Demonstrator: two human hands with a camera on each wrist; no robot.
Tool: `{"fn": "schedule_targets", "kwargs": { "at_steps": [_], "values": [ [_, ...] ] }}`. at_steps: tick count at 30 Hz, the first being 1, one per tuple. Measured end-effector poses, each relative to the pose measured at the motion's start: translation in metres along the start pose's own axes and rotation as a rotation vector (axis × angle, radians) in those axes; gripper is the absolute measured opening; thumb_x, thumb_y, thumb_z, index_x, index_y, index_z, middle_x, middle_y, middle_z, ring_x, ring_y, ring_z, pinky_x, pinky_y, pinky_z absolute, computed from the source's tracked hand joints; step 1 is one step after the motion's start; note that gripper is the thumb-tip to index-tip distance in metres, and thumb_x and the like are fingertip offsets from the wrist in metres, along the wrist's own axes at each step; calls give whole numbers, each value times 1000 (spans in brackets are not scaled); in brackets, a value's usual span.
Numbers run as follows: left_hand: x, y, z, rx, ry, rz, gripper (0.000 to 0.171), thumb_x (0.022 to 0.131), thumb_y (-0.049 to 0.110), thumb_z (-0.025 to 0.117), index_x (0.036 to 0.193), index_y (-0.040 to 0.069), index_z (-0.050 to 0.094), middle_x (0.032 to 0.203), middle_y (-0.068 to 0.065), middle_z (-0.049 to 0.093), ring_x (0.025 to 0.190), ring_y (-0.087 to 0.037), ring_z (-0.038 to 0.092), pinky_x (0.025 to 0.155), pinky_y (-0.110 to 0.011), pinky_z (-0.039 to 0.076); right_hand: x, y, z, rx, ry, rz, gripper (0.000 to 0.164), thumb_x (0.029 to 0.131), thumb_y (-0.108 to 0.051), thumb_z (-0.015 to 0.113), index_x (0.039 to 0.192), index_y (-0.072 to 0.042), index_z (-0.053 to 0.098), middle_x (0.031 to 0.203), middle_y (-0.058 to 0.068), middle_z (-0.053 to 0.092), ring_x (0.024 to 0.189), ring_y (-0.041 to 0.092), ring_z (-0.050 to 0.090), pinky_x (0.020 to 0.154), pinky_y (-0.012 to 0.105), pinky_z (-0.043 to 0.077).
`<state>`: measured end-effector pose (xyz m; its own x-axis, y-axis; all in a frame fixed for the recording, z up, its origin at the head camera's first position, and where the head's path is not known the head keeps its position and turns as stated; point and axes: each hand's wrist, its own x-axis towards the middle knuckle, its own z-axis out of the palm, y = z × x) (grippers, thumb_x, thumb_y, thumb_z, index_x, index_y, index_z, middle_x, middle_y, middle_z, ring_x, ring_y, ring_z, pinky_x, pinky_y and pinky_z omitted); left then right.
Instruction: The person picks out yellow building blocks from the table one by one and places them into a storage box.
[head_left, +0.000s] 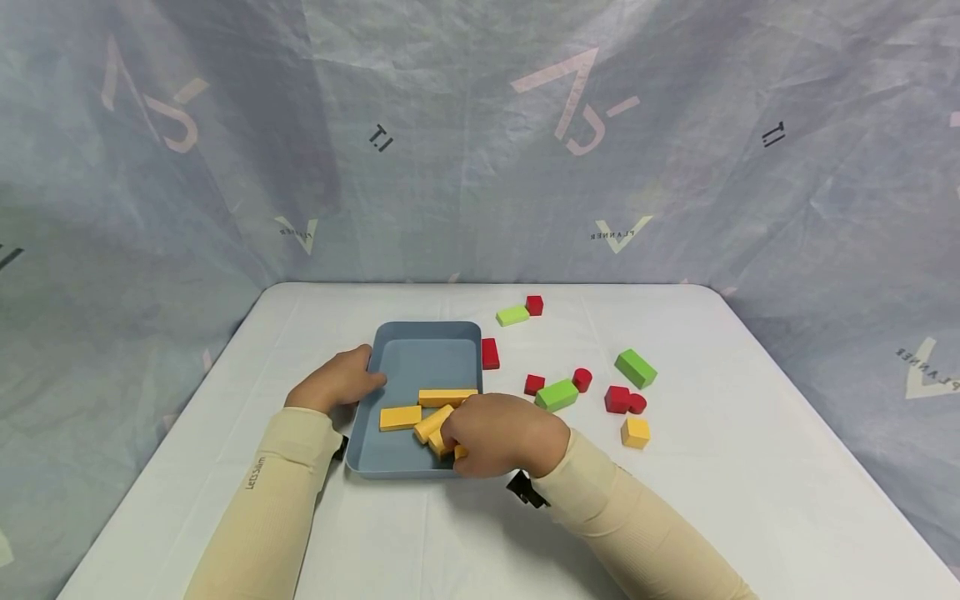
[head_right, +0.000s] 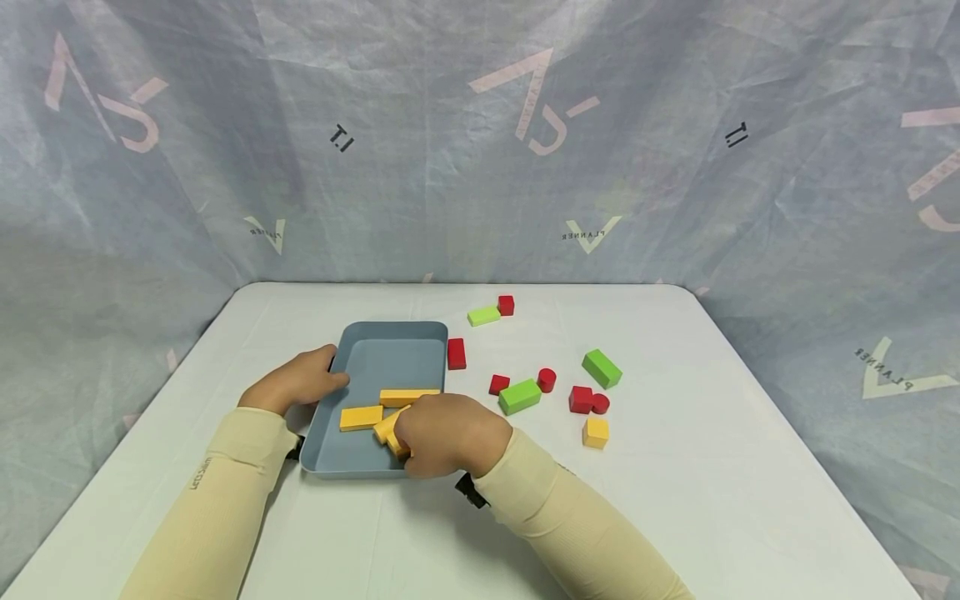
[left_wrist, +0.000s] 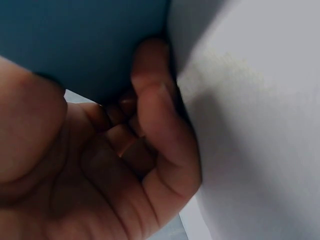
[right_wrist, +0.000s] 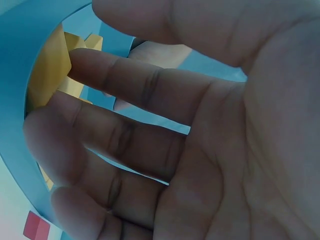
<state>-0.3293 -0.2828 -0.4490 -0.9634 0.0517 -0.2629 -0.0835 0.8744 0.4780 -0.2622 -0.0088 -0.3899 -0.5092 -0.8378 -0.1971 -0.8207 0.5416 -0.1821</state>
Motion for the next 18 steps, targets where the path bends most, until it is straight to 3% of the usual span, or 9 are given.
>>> {"fn": "schedule_targets", "kwargs": {
  "at_steps": [18],
  "values": [
    [1,0,-1,11,-9,-2,59,94,28,53,138,-5,31,123,-22,50,84,-26,54,71,-42,46,-2,1,-1,20,18,-18,15,78,-16,66,73,-30,62,54,-7,43,59,9,44,48,26,36]
  ]
}}
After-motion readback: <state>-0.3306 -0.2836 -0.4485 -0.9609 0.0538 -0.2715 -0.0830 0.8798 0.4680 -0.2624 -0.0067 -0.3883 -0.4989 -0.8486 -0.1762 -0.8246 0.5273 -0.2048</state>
